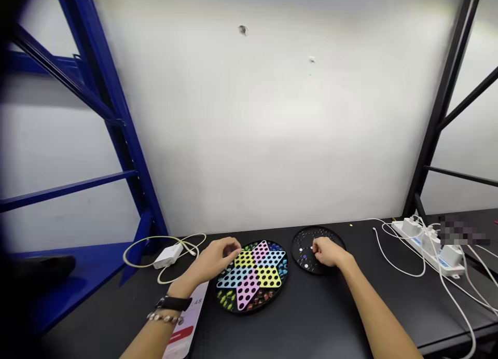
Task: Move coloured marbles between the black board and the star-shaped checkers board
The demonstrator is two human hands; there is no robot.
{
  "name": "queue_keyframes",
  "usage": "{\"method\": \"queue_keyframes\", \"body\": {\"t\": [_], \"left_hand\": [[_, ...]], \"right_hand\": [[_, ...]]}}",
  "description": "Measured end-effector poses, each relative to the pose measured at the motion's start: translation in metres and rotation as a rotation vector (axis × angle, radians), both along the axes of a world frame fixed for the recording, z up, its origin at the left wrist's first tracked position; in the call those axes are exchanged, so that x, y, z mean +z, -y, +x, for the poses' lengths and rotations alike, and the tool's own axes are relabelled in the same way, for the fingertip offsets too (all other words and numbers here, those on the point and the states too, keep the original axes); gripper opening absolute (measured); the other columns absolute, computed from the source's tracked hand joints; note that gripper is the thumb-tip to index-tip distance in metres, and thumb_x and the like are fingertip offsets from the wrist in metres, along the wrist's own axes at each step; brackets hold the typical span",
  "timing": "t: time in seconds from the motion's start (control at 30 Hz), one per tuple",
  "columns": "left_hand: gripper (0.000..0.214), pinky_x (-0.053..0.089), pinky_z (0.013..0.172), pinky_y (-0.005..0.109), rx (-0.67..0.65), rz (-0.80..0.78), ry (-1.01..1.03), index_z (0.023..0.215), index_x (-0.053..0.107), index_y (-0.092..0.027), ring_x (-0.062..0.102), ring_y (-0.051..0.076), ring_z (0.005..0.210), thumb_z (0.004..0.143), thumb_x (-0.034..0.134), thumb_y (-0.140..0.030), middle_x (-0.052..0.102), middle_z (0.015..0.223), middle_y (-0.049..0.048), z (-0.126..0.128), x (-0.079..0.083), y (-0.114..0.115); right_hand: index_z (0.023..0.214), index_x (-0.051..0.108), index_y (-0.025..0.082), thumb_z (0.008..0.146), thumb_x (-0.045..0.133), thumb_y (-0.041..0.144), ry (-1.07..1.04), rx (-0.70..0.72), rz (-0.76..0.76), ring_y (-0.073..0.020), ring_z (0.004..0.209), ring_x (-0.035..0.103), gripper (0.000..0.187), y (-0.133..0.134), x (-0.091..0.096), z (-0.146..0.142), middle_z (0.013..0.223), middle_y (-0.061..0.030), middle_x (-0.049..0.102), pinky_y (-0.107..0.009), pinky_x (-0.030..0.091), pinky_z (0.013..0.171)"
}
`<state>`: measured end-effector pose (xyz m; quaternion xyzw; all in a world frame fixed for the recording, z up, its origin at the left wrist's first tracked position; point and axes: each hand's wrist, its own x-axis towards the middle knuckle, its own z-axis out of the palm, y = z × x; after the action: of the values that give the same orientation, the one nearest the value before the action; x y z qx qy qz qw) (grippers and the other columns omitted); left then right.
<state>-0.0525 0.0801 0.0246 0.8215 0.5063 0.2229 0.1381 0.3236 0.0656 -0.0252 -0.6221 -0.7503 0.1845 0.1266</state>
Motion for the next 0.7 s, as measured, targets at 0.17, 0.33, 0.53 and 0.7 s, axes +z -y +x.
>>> {"method": "queue_keyframes", "body": {"t": [0.17,0.33,0.53,0.7], "left_hand": [[0.030,0.046,0.070,0.028,0.008,0.000,0.017,0.085,0.068,-0.023,0.063,0.020,0.077,0.084,0.048,-0.045,0.071,0.088,0.0027,0.000,0.004,0.001],[0.029,0.046,0.068,0.028,0.039,0.035,0.043,0.086,0.067,-0.023,0.064,0.020,0.076,0.084,0.049,-0.045,0.071,0.085,0.0020,-0.002,0.005,0.000],[0.026,0.046,0.068,0.027,0.037,0.064,0.058,0.083,0.067,-0.023,0.063,0.019,0.073,0.084,0.050,-0.042,0.071,0.083,0.0014,-0.005,0.001,-0.004],[0.023,0.045,0.068,0.027,0.021,0.086,0.065,0.083,0.066,-0.023,0.063,0.018,0.073,0.085,0.050,-0.039,0.070,0.081,0.0008,-0.007,-0.002,-0.006]], "right_hand": [[0.072,0.064,0.016,0.071,0.054,0.006,-0.180,0.022,0.028,-0.0113,0.063,0.054,0.014,-0.002,-0.006,-0.011,0.069,-0.0006,0.063,-0.021,0.037,0.058],[0.076,0.068,0.016,0.074,0.057,0.014,-0.375,0.104,0.198,-0.0121,0.065,0.057,0.011,-0.018,0.005,-0.054,0.071,-0.0009,0.066,-0.021,0.041,0.061],[0.084,0.072,0.020,0.081,0.060,0.023,-0.362,0.087,0.229,-0.0140,0.075,0.063,0.013,-0.059,0.012,-0.159,0.082,-0.0016,0.072,-0.023,0.044,0.066],[0.082,0.075,0.023,0.084,0.061,0.022,-0.077,0.117,0.264,-0.0189,0.086,0.065,0.015,-0.065,0.006,-0.190,0.089,-0.0045,0.074,-0.026,0.045,0.072]]}}
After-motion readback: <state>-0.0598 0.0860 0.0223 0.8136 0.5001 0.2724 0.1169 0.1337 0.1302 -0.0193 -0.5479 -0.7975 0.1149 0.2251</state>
